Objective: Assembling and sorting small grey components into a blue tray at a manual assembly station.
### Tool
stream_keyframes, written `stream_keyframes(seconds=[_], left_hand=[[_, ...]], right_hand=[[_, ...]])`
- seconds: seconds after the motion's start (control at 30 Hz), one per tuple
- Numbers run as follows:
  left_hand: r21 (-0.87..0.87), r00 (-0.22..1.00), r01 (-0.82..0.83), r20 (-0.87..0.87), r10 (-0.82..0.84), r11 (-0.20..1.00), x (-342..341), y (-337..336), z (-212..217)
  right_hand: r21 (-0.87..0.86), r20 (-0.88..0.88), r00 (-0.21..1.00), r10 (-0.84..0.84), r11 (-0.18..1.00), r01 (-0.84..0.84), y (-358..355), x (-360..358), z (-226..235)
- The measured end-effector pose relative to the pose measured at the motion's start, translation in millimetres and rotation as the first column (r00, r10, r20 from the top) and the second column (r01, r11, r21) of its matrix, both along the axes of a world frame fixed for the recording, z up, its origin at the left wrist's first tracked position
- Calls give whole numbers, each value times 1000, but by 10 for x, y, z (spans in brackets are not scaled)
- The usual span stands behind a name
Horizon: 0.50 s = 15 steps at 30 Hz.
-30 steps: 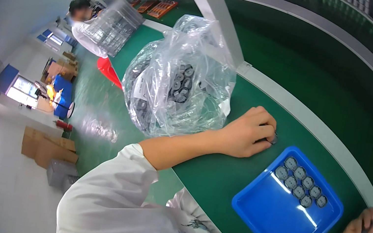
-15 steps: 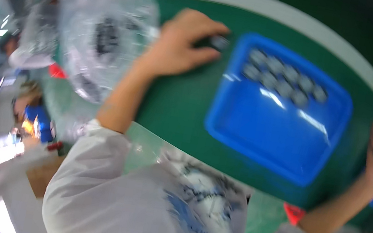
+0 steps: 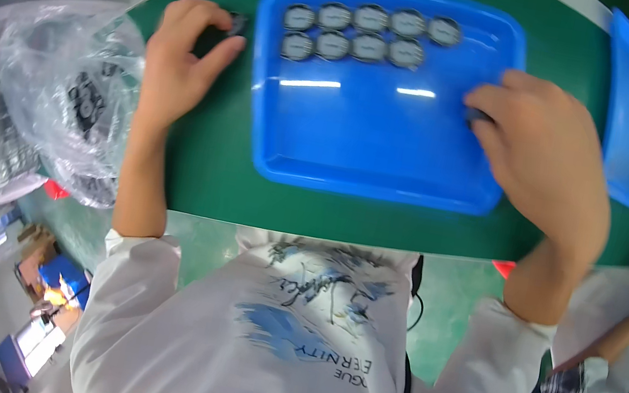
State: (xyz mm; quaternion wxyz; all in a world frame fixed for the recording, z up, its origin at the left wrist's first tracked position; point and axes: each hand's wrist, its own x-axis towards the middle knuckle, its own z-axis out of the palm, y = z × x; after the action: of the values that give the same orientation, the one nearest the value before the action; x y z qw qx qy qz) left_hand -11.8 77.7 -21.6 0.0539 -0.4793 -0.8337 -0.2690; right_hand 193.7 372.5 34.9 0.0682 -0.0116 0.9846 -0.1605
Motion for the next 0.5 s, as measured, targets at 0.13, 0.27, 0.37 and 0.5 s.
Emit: stream_keyframes(seconds=[0.13,0.27,0.37,0.5], left_hand=[[-1,997,-35,65,35,999,27,-30,6],[1,998,-8,61,8,1000,-10,-7,0],[14,997,-11,73,10,1000,14,-8,23],[108,991,-67,122,54,992,93,25,88]], right_hand=[[108,-68,990,-123,986,130,-141,-54,-152],[123,-121,969,-218,965,232,-123,-65,-111],[105,-145,969,-202,970,218,17,-48,-68],[67,-225,966,-128,987,147,107,-122,-171]])
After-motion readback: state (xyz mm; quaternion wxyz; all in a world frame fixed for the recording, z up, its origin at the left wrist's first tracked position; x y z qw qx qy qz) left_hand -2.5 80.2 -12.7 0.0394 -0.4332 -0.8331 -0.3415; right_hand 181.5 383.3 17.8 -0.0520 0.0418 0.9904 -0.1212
